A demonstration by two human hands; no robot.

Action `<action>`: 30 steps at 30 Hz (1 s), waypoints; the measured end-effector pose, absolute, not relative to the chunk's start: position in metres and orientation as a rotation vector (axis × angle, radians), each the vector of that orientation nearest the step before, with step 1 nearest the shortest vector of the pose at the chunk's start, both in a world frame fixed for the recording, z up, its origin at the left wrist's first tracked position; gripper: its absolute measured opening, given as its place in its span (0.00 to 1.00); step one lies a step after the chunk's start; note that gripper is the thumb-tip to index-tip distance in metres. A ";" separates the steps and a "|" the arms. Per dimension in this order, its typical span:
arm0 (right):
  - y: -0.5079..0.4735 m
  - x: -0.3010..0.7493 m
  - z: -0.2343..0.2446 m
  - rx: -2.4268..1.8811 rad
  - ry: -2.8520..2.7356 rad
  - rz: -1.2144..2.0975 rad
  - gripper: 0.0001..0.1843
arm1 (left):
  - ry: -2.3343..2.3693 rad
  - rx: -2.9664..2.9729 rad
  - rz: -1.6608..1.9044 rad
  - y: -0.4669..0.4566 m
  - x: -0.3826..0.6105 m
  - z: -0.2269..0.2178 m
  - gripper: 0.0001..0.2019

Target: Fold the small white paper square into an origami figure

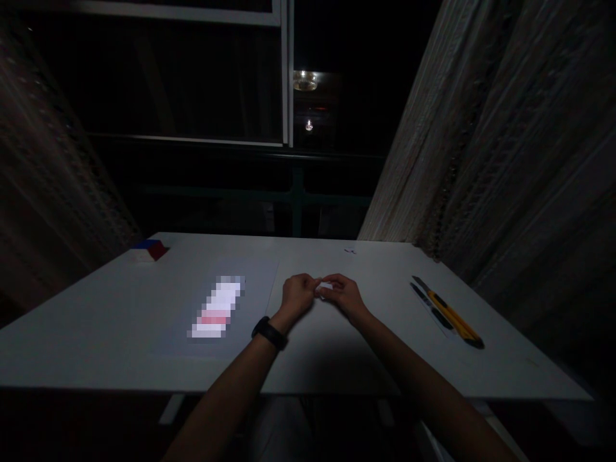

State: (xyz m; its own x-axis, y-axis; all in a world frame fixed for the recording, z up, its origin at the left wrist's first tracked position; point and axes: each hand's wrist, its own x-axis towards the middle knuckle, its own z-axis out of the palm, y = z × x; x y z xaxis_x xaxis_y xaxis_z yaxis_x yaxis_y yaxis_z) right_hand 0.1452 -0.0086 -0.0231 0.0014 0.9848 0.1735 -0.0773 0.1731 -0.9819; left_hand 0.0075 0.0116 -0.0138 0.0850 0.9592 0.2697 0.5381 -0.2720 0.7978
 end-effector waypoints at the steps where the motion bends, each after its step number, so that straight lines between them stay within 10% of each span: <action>1: -0.008 0.145 -0.024 -1.020 -1.252 1.099 0.22 | 1.486 1.879 1.092 0.011 0.008 -0.013 0.18; 30: -0.010 0.145 -0.029 -1.029 -1.166 1.040 0.21 | 1.077 1.374 1.181 0.012 0.013 -0.020 0.23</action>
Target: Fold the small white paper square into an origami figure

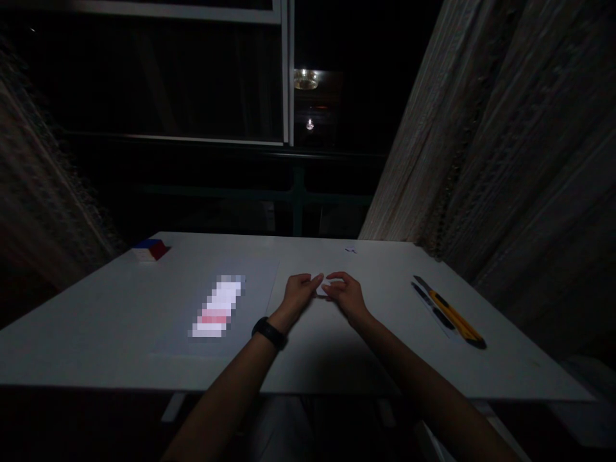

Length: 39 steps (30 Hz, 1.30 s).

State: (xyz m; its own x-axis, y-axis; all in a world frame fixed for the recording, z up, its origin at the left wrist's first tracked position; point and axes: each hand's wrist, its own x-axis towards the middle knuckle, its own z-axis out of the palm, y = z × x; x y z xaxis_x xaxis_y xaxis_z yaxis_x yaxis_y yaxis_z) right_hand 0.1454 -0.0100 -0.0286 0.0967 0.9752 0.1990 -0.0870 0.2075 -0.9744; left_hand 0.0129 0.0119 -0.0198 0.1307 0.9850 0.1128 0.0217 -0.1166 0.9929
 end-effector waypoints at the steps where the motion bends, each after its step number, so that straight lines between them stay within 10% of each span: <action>1: -0.010 0.146 -0.029 -1.032 -1.171 1.044 0.21 | 1.060 1.368 1.189 0.011 0.013 -0.019 0.22; 39: -0.012 0.157 -0.024 -0.846 -1.502 1.219 0.16 | 0.956 0.884 1.062 0.011 0.004 -0.017 0.18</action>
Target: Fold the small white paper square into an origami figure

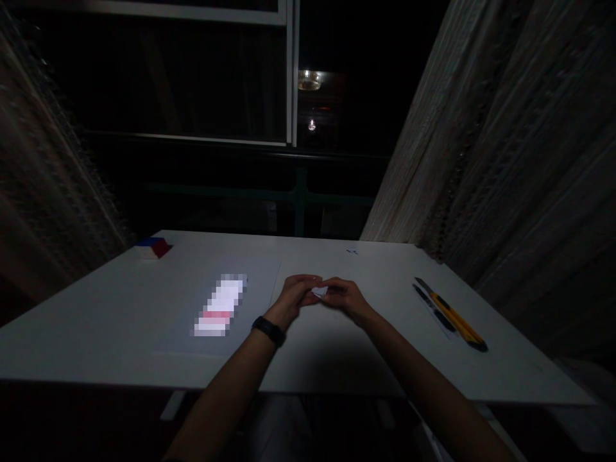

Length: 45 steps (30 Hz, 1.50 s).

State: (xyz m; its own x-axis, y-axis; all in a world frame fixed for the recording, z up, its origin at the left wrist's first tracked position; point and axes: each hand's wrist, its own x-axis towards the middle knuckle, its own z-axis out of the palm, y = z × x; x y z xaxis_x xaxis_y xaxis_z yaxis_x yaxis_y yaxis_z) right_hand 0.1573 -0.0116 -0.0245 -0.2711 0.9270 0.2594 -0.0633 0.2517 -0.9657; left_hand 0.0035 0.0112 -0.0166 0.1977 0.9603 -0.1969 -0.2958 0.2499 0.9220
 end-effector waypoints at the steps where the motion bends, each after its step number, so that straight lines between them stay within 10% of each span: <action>1: -0.012 0.157 -0.024 -0.847 -1.492 1.220 0.15 | 0.957 0.888 1.059 0.011 0.004 -0.016 0.17; 27: -0.002 0.166 -0.031 -0.955 -1.624 0.929 0.15 | 0.860 1.012 1.060 0.007 0.004 -0.006 0.24; 45: -0.008 0.167 -0.024 -1.007 -1.355 1.311 0.14 | 0.712 1.064 0.986 0.006 0.002 -0.006 0.24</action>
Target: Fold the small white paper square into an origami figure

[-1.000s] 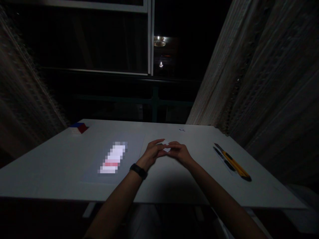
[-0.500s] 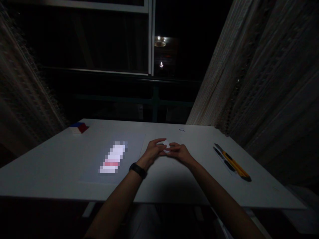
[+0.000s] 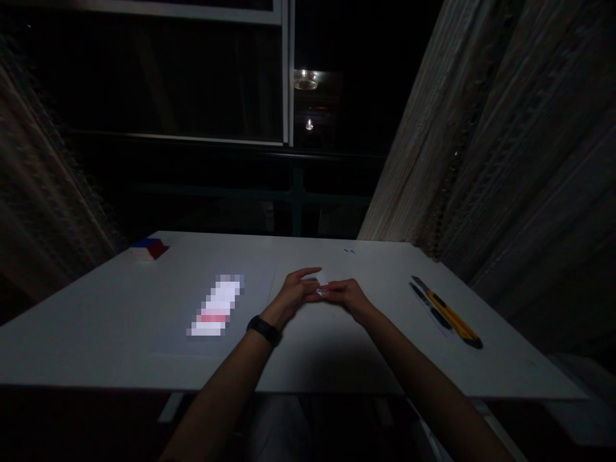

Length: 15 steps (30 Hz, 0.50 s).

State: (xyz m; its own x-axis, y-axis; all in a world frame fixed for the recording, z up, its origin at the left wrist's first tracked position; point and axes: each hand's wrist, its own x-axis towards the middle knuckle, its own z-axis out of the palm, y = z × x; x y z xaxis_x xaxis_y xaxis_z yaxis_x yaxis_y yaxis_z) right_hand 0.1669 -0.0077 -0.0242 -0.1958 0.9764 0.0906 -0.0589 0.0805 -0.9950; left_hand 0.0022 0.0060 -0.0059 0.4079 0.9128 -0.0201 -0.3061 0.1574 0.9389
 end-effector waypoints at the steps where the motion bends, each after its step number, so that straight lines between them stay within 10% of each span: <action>1: -0.007 0.167 -0.026 -1.008 -1.348 1.314 0.15 | 0.713 1.065 0.986 0.006 0.002 -0.007 0.24; 15: -0.008 0.165 -0.025 -0.975 -1.367 1.271 0.16 | 0.725 1.036 0.995 0.004 0.003 -0.003 0.24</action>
